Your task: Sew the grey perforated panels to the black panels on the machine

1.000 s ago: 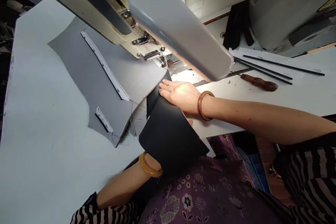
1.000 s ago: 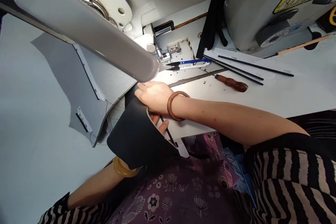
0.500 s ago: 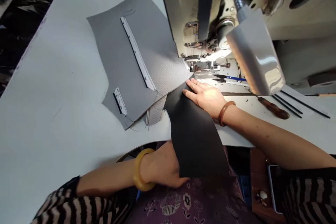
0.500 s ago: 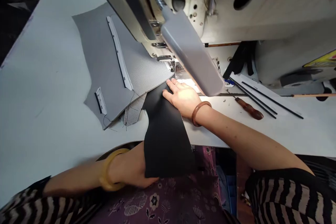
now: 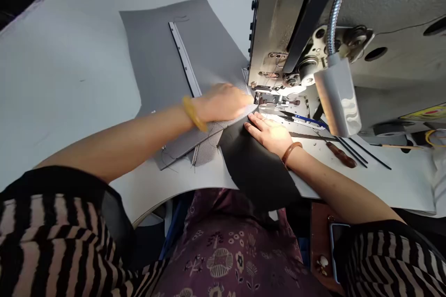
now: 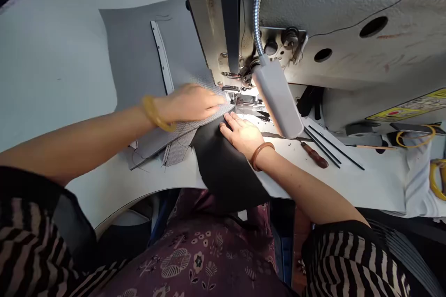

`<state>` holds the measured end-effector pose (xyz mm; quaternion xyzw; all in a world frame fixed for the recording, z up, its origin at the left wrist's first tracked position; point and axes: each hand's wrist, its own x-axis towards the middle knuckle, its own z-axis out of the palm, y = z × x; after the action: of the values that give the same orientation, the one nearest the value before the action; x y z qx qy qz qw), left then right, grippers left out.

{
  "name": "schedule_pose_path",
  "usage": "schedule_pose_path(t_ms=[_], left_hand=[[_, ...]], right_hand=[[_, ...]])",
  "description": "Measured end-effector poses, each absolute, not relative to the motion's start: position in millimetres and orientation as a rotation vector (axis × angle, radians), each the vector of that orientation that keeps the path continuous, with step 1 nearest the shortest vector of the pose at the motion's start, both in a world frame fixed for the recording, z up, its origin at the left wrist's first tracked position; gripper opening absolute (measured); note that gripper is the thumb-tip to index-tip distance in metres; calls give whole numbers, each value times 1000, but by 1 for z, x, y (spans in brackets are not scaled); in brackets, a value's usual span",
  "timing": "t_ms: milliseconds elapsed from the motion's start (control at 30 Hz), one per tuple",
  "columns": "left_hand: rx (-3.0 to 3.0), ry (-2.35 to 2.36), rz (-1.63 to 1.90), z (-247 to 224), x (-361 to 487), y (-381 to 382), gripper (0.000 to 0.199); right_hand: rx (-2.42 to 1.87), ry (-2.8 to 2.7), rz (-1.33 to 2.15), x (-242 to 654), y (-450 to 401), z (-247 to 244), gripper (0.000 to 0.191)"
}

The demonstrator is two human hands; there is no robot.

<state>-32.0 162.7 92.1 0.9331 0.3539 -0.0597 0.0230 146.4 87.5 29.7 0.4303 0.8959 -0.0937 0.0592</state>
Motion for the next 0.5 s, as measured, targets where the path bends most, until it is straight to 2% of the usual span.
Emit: schedule_pose_path(t_ms=[167,300,500], left_hand=[[3038,971,-402,64,5,167,42],[3015,1064,-354,58,-4,176,34],[2989,1198,-340,62,-27,172,37]], right_hand=[[1293,2754,-194,145,86,29,42],[1289,2740,-211,144,86,31,41],[1287,2776,-185,144,86,30,41]])
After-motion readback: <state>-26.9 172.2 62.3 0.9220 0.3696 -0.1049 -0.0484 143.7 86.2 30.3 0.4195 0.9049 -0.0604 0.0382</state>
